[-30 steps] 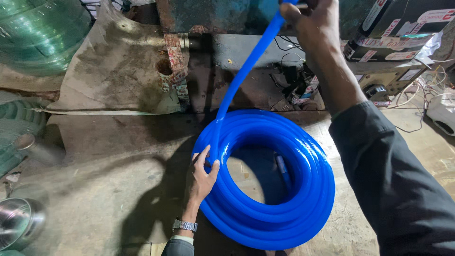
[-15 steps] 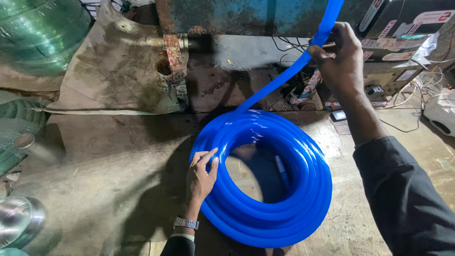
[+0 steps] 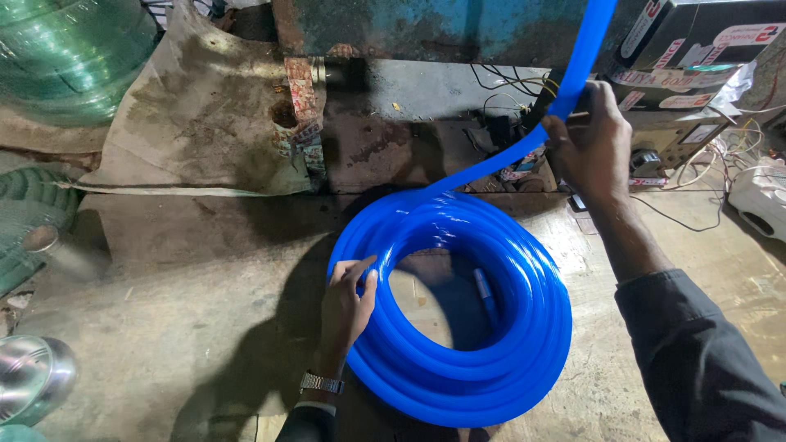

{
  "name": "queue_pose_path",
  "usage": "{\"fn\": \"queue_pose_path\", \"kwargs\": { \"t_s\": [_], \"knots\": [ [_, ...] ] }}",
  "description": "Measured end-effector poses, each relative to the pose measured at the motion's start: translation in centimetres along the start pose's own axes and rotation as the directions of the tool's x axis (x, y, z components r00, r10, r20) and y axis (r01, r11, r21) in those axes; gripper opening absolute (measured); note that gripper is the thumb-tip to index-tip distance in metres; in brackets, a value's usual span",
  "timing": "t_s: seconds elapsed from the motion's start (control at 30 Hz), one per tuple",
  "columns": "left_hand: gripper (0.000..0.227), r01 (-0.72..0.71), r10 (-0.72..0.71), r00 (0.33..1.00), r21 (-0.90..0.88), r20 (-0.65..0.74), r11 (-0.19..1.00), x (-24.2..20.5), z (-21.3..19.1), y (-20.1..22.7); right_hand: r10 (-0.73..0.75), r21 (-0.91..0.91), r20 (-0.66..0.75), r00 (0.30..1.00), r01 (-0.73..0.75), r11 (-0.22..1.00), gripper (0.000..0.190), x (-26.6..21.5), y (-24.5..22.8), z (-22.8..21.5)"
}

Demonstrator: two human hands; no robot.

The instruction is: The person coils a long blue plastic pipe into a circular bundle on the floor. They guide the pipe with both hands, forming neat concentric loops and adjusting the coil as it grows.

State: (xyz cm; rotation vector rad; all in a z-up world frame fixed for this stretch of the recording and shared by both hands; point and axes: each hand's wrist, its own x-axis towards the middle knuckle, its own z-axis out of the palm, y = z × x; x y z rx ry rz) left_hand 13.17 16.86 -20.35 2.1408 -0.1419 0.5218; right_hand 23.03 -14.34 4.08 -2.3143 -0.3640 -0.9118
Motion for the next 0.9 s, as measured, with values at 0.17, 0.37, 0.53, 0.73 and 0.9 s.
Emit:
{"fn": "queue_pose_path", "kwargs": {
  "t_s": [0.17,0.37,0.53,0.73,0.9],
  "knots": [
    [0.041,0.213,-0.21,0.968,-0.006,0.135,0.977,0.5,-1.1,2.0,-0.009,-0.008,0.012,1.0,0.009,1.0,0.028,-1.2,2.1,-0.5],
    [0.036,0.117,-0.121,0.989,0.045,0.091,0.992,0.2,-0.8,1.7,-0.057,0.072,0.003,0.998,0.057,0.996,0.037,-2.5,4.3,0.5],
    [0.037,0.131,-0.138,0.985,0.065,0.108,0.989,0.3,-0.1,0.3,-0.023,0.108,0.023,0.999,0.021,0.994,0.036,-3.3,5.1,1.6],
    [0.041,0.202,-0.211,0.97,0.077,0.118,0.976,0.3,-0.2,0.9,-0.005,0.079,0.017,1.0,0.003,0.997,0.037,-3.9,5.4,0.8],
    [0.041,0.275,-0.269,0.947,-0.012,0.177,0.961,1.0,-0.6,1.4,-0.021,-0.019,-0.01,1.0,0.021,1.0,0.035,-4.7,7.3,0.1]
  ]
}}
